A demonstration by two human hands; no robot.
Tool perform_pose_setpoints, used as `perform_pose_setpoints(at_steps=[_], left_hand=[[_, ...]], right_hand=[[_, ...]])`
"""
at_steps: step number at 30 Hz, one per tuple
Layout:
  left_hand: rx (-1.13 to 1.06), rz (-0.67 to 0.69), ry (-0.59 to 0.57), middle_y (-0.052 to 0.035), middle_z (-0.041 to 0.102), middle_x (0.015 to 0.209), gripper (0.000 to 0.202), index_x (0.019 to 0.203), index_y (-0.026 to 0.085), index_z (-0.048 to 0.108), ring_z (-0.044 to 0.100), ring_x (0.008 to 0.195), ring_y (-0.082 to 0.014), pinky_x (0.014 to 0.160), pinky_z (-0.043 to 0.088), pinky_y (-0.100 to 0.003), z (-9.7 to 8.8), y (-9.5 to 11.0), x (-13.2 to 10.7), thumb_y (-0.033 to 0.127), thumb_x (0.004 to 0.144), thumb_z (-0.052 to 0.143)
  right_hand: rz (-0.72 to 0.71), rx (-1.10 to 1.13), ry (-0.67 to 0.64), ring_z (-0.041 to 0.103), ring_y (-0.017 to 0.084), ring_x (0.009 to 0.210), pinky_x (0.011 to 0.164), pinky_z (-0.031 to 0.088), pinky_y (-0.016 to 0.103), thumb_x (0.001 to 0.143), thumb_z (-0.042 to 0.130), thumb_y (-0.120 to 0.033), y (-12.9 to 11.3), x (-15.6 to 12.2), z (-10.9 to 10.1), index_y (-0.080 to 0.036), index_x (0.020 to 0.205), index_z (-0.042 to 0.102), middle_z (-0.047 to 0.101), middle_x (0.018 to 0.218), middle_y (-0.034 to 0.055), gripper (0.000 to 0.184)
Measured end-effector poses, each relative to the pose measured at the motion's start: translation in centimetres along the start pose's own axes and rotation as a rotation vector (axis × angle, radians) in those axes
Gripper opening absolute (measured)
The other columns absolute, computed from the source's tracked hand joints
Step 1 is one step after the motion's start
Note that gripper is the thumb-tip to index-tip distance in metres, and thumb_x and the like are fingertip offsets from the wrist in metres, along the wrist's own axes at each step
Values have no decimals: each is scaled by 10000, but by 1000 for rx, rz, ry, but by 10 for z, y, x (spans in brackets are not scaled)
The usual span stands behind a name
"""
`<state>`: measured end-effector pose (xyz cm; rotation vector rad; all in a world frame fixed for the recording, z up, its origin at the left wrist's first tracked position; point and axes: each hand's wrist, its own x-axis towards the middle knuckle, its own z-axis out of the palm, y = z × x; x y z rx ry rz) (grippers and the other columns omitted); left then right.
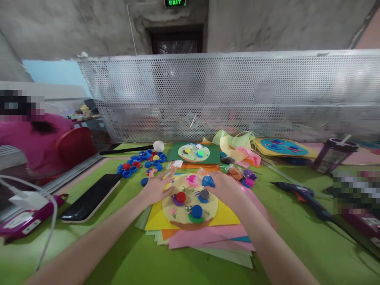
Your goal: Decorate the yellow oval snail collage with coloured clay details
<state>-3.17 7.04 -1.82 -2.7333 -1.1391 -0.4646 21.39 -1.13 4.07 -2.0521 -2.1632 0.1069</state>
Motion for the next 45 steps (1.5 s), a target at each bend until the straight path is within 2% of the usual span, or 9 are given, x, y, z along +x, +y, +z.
perform_pose_setpoints(at_steps=[6,12,19,23,30,36,40,43,45], left_hand=[[35,43,-38,-128,569,1210,507,1366,216,224,515,1117,-246,1012,114,-514,-6,0,-1,301,884,355],[60,108,-103,-119,557,1227,444,1331,226,317,537,1089,-245,1008,193,-458,-11,1,-3,322,899,340],[39,125,-112,-137,526,1258,481,1366,206,204,543,1087,-239,1009,188,-462,-8,-1,-4,324,912,310],[13,134,-122,-120,570,1211,495,1373,206,155,544,1088,-224,1010,192,-441,-5,-2,-5,299,915,318],[-18,118,-149,-87,588,1194,486,1375,233,159,615,974,-206,990,241,-395,-2,-1,-4,261,914,313],[-5,88,-125,-126,559,1224,531,1385,205,103,599,1006,-240,1025,134,-487,-7,0,-4,327,916,320],[-9,100,-104,-101,598,1177,521,1380,208,112,541,1100,-226,1036,131,-464,-2,-2,-6,312,913,319],[-16,113,-80,-70,647,1102,488,1372,219,140,556,1082,-212,1037,148,-451,5,-4,-7,291,915,299],[-11,108,-47,-87,650,1092,470,1364,212,168,579,1049,-226,1035,139,-471,8,-5,-7,304,918,287]], right_hand=[[5,-5,2,562,186,922,774,456,364,827,534,-367,0,-2,-2,-139,1051,533,586,1039,78,320],[6,-19,-22,560,187,928,787,465,394,848,514,-373,-1,-2,-3,-150,1068,534,570,1059,69,313],[7,-30,-38,559,183,926,780,474,392,860,505,-346,1,-1,-2,-159,1092,525,555,1085,68,298],[11,-38,-40,561,183,921,776,476,391,859,506,-346,1,-1,-1,-156,1091,525,556,1081,68,300],[11,-44,-43,562,181,918,776,475,390,859,506,-350,1,-2,-2,-156,1081,530,561,1072,67,296],[16,-36,-28,562,187,927,785,469,395,848,515,-376,1,-3,-2,-148,1073,532,572,1051,69,321],[27,-29,-33,559,187,932,788,468,395,852,509,-375,2,-3,-2,-155,1080,530,563,1074,70,318],[76,-32,-43,560,185,927,783,472,394,858,504,-364,5,-3,-3,-159,1096,523,557,1083,69,315],[139,-42,-50,559,187,929,780,474,395,859,504,-354,9,-3,-4,-161,1115,512,549,1095,71,320]])
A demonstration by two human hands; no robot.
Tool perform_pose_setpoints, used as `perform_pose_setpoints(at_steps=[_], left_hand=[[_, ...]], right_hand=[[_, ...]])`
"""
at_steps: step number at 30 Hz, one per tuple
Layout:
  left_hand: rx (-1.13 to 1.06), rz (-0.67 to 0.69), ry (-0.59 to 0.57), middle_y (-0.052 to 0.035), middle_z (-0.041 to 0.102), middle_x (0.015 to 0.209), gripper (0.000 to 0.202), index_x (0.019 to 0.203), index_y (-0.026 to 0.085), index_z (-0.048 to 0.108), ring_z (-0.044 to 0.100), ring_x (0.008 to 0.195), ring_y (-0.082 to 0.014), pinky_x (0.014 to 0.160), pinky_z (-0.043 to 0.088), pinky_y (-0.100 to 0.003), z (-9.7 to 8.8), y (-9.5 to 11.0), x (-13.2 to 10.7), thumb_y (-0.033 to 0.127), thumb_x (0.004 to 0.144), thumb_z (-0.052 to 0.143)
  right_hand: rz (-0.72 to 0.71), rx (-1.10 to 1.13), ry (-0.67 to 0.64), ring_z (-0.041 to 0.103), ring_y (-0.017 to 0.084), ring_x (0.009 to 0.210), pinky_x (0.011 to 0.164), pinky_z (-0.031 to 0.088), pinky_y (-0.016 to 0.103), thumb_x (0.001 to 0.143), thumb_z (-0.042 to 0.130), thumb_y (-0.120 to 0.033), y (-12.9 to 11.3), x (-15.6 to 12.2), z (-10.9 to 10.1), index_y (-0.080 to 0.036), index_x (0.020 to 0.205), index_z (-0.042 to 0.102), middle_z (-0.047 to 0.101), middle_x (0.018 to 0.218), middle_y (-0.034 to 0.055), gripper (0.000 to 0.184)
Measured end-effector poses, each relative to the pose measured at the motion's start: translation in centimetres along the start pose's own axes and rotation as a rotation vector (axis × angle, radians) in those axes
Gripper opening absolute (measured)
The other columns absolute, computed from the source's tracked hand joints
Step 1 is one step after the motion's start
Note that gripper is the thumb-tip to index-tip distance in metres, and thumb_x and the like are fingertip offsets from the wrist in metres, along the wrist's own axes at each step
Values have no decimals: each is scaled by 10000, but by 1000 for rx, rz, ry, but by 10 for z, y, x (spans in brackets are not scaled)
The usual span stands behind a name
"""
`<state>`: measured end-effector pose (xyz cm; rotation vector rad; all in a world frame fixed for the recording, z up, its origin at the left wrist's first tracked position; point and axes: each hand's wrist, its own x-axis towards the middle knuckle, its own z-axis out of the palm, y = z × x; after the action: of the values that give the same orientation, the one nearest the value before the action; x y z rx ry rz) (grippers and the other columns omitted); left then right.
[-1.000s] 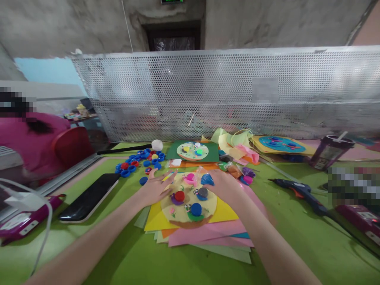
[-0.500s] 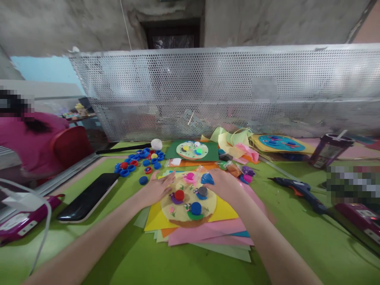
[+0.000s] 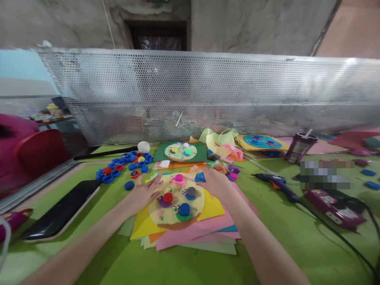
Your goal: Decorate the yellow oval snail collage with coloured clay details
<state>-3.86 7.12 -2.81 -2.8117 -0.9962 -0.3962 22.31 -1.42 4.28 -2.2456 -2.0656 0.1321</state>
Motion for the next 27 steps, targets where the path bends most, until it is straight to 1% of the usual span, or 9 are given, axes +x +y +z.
perform_pose_setpoints(at_steps=[2,5,7,11,15,19,23,25,27], left_hand=[[9,-13,40,-108,656,1074,475,1363,197,177,599,1013,-244,1030,133,-493,1,-1,0,329,918,282],[11,-20,78,-87,695,979,486,1365,204,181,632,944,-248,1018,157,-505,1,0,1,356,914,278],[9,-22,91,-81,703,952,485,1364,206,190,645,910,-247,1012,164,-512,0,1,1,364,912,274],[-1,-34,97,-100,700,955,484,1366,186,174,643,910,-255,1013,109,-542,0,4,0,359,922,260],[-30,-50,80,-75,709,932,479,1365,203,163,641,918,-245,1025,90,-527,2,6,-2,364,925,262],[-63,-92,81,-60,711,928,484,1361,211,181,641,920,-235,1025,120,-515,5,6,-2,380,918,284],[-70,-209,157,-89,699,964,533,1365,188,176,641,908,-264,1014,110,-556,-3,9,-2,379,897,349],[-79,-266,212,-97,659,1068,532,1363,192,165,613,976,-257,1011,182,-520,-13,16,-2,369,898,353],[-128,-271,252,-52,634,1121,482,1340,227,203,549,1087,-208,965,319,-404,-24,28,-2,365,902,351]], right_hand=[[81,-13,-21,559,187,928,773,479,393,859,508,-341,5,1,0,-160,1124,506,544,1103,72,321],[175,-26,-79,561,185,922,766,483,389,859,511,-325,14,0,-1,-157,1121,508,543,1105,73,311],[185,-22,-113,559,185,926,770,482,390,860,510,-324,18,-1,-2,-159,1116,512,542,1108,72,305],[161,-7,-139,558,185,929,772,481,391,860,509,-328,20,-2,-7,-162,1118,511,541,1111,72,308],[96,3,-97,559,185,926,769,482,390,859,511,-329,19,-1,-11,-159,1116,511,543,1107,72,309],[-1,4,25,548,198,958,795,468,411,855,515,-333,18,1,-11,-157,1123,508,535,1124,75,321],[-121,22,126,546,198,958,802,460,416,852,516,-345,12,3,-8,-154,1102,518,543,1104,71,314],[-197,43,162,539,202,970,808,450,415,845,524,-350,6,3,-6,-149,1083,525,551,1082,69,311],[-282,70,183,522,210,996,819,437,392,816,565,-340,-1,2,-4,-144,1068,528,567,1058,71,322]])
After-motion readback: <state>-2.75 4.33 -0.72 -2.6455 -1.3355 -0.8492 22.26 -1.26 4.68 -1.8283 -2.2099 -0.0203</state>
